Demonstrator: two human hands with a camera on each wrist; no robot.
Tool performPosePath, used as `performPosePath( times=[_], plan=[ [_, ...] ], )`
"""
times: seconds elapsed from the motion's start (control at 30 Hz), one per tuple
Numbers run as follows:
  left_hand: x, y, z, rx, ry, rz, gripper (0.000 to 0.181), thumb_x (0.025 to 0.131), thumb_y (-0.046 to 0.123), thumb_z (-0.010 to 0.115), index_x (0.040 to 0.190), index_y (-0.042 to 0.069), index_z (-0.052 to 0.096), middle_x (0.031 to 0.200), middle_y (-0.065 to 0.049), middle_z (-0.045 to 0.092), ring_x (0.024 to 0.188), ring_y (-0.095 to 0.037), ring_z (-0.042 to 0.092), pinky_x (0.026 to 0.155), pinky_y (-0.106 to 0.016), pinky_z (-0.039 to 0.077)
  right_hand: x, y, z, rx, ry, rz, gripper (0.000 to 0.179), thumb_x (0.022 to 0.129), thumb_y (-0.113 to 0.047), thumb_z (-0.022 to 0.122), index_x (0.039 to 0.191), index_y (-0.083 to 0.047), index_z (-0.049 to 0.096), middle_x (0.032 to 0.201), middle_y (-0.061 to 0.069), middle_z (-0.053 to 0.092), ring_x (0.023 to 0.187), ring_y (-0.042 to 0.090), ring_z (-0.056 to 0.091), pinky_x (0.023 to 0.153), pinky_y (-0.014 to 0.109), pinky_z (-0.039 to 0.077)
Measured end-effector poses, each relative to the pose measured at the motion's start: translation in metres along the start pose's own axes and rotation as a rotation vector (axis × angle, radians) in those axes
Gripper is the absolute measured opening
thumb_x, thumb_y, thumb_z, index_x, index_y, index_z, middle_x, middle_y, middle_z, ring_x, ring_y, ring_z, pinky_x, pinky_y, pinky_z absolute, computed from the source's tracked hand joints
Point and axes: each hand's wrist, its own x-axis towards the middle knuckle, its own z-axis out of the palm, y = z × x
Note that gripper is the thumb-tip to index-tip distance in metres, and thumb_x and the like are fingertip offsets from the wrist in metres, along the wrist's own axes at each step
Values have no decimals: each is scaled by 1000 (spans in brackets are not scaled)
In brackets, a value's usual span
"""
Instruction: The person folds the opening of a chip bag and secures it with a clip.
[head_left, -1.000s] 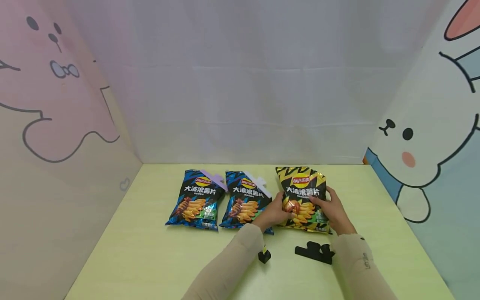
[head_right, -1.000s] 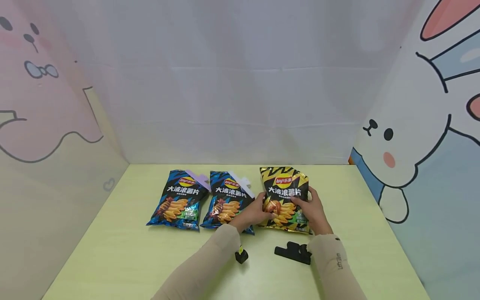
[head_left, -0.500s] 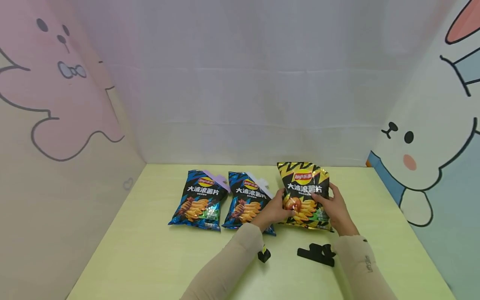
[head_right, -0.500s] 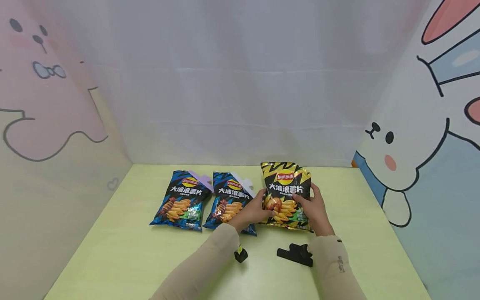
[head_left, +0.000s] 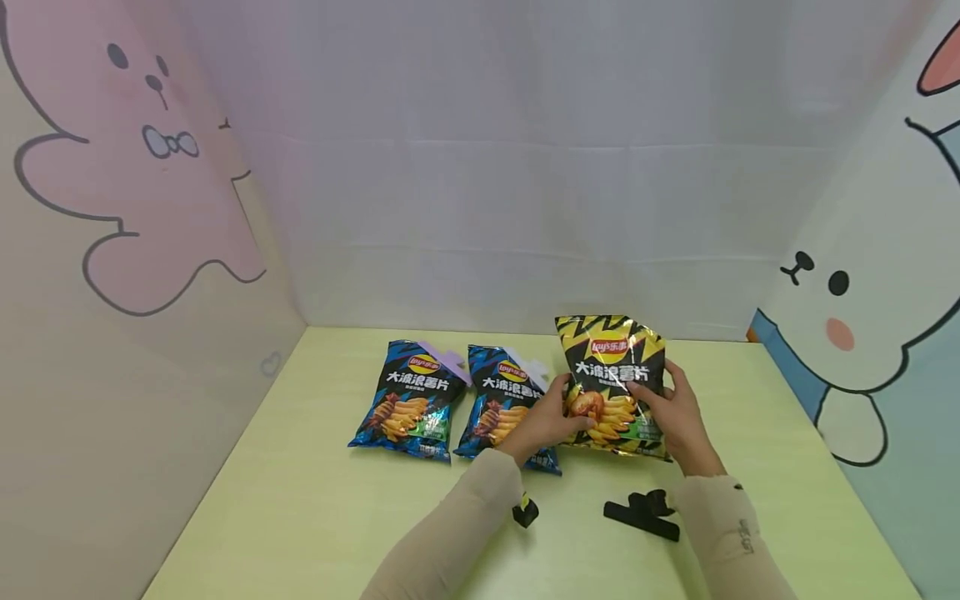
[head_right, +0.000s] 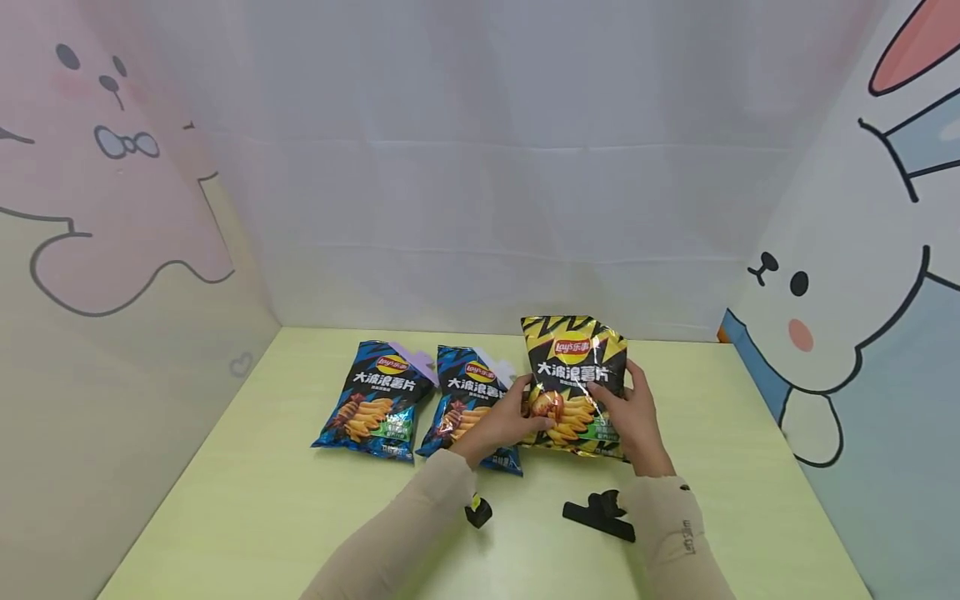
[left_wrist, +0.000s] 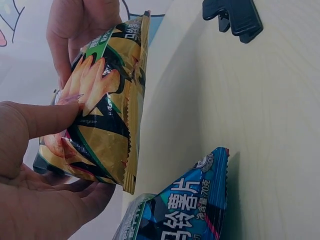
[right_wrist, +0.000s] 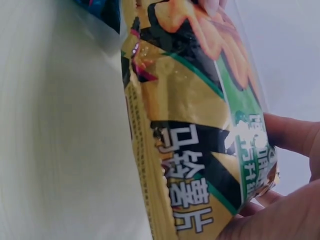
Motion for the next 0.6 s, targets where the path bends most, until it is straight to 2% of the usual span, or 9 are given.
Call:
performPosePath(
  times=[0.13,0.27,0.4,0.6],
  plan=[
    [-5,-1,-6,-58,-8,10,86,99,26,79,168,15,27,155,-18,52,139,-37,55,113,-55,48,-4,-3,3,4,-6,-15,85,110,-26,60,172,-16,3,160,36,39,138,48,51,105,55,50],
    [-10,-2,-11,-104,-23,27,85,102,25,76,169,15,24,160,-18,46,143,-36,53,113,-53,48,-8,-8,5,-21,-1,-44,84,110,-27,60,172,-15,5,156,35,44,132,46,56,91,40,55],
    [-13,-2,-17,-105,-17,51,84,103,26,75,169,15,24,163,-17,44,146,-36,51,114,-52,48,-13,-14,7,-36,3,-86,84,109,-29,62,172,-16,7,152,35,48,126,40,60,81,28,54],
    [-24,-4,-24,-117,2,76,81,104,24,73,168,14,25,164,-18,42,149,-38,46,117,-53,45,-23,-21,13,-41,-14,-106,84,109,-28,63,172,-18,9,149,35,51,115,34,65,76,26,56]
  ],
)
